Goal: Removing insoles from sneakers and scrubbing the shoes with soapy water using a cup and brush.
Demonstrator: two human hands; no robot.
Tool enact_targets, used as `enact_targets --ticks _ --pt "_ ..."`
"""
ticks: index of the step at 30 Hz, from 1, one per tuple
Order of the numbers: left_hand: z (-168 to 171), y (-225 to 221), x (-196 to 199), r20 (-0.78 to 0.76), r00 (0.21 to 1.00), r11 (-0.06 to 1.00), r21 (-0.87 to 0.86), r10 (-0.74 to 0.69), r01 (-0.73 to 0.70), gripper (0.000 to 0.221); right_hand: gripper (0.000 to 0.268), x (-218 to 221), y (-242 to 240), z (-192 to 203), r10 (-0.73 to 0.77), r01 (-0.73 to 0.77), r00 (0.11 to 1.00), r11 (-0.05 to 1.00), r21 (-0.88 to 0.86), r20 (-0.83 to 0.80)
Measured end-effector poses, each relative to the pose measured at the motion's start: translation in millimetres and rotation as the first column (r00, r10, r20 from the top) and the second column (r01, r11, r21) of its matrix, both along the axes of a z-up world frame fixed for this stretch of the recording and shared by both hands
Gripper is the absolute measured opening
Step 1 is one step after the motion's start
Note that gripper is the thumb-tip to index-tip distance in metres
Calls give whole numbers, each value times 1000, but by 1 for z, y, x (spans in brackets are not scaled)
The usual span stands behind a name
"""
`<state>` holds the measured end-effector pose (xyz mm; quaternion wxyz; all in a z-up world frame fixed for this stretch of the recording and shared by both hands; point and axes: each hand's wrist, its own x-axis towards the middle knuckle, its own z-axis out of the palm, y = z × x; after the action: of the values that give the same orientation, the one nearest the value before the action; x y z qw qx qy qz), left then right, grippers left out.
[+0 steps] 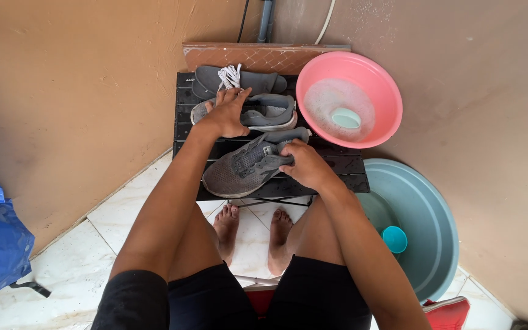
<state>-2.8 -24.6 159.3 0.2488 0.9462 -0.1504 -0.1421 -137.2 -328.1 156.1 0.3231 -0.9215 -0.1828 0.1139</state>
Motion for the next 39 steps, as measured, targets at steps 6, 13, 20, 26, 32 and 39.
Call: enact_targets --ticks 6,13,20,26,32,39 --pt "-64 -7 19 169 985 999 -27 43 -39 120 29 -3 -5 -13 23 -21 1000 992 122 -20" --pt "-56 1 12 240 970 999 -22 39 -35 79 37 -6 0 2 37 -13 995 969 246 -93" --pt "-38 40 -5 252 967 990 -140 29 6 60 45 34 22 40 -222 152 939 953 262 261" --pt "-33 64 -18 315 949 989 -130 -20 64 74 53 117 34 10 40 3 964 987 -162 264" --pt "-14 93 -29 -15 986 955 253 163 -154 175 25 121 35 13 120 -110 981 991 -74 154" --pt "39 138 -7 0 978 963 -171 211 -208 137 28 122 24 54 54 -149 932 959 240 359"
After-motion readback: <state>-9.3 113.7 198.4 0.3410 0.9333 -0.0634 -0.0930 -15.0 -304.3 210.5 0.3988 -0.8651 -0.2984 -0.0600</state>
